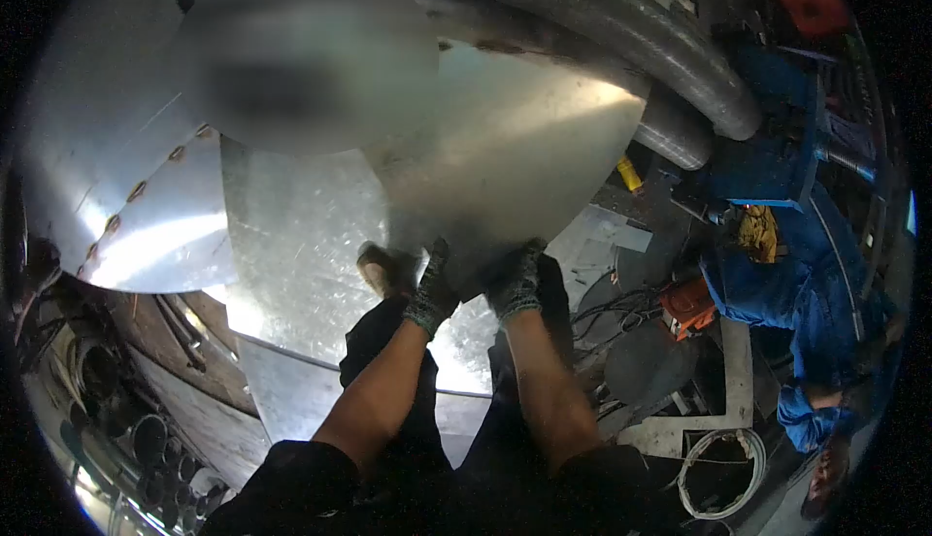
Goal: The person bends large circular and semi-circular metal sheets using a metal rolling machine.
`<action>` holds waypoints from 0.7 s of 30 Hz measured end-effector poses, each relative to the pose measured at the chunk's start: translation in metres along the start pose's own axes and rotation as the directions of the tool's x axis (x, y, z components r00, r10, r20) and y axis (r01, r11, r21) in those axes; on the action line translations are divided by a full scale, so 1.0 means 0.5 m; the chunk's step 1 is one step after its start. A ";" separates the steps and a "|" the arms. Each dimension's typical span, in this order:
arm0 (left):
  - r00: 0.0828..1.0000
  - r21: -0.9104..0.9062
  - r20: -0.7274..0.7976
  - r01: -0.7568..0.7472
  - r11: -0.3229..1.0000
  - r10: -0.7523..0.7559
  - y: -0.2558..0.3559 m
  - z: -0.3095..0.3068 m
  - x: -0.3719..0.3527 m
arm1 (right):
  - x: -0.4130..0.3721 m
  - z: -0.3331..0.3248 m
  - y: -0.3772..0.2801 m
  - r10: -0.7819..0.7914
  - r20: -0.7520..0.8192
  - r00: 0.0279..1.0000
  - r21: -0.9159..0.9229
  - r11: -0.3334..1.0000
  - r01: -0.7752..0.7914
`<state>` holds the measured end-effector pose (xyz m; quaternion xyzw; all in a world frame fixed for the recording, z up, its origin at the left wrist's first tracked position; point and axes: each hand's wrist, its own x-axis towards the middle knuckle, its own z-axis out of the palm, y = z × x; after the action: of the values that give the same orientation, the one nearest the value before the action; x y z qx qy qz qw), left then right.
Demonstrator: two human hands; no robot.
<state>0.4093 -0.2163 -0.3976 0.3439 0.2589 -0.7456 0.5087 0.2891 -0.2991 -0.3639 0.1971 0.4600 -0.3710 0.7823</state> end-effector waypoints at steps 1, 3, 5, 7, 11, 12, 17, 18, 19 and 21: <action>0.980 0.386 0.177 -0.154 0.909 0.091 -0.010 0.005 0.008 | 0.003 -0.002 -0.011 0.024 -0.008 1.000 -0.007 1.000 -0.024; 0.820 0.812 0.509 -0.558 0.171 0.261 0.010 0.093 -0.006 | -0.010 0.003 -0.018 0.004 -0.056 0.998 -0.017 1.000 -0.005; 0.961 -0.316 0.265 0.013 0.949 0.075 0.002 0.091 0.014 | -0.002 0.004 -0.032 -0.018 -0.090 0.996 -0.005 1.000 0.017; 0.967 -0.302 0.251 0.047 0.952 0.032 -0.003 0.091 0.008 | 0.003 -0.007 -0.035 0.003 -0.050 0.999 0.020 1.000 -0.002; 0.962 -0.260 0.273 0.058 0.964 0.016 -0.005 0.097 0.018 | 0.006 -0.009 -0.048 -0.035 -0.130 0.991 -0.070 0.997 0.026; 0.961 -0.015 0.269 -0.056 0.998 0.058 -0.005 0.102 0.019 | 0.020 -0.026 -0.049 -0.031 -0.165 0.986 -0.088 0.996 0.016; 0.982 -0.130 0.186 0.021 0.991 0.004 -0.005 0.103 0.025 | 0.035 -0.046 -0.060 -0.043 -0.233 0.972 -0.146 0.989 0.009; 0.976 -0.145 0.219 0.024 0.989 0.008 -0.005 0.106 0.028 | 0.033 -0.040 -0.061 -0.047 -0.233 0.971 -0.158 0.987 0.010; 0.968 -0.161 0.250 0.029 0.987 0.012 -0.006 0.109 0.030 | 0.030 -0.035 -0.063 -0.049 -0.235 0.971 -0.166 0.986 0.010; 0.951 -0.189 0.310 0.044 0.981 0.017 -0.005 0.117 0.032 | 0.027 -0.026 -0.067 -0.055 -0.234 0.971 -0.180 0.984 0.013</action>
<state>0.3884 -0.2678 -0.3732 0.1697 0.2495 -0.7650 0.5690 0.2602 -0.3174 -0.3810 0.1621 0.5849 -0.3158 0.7294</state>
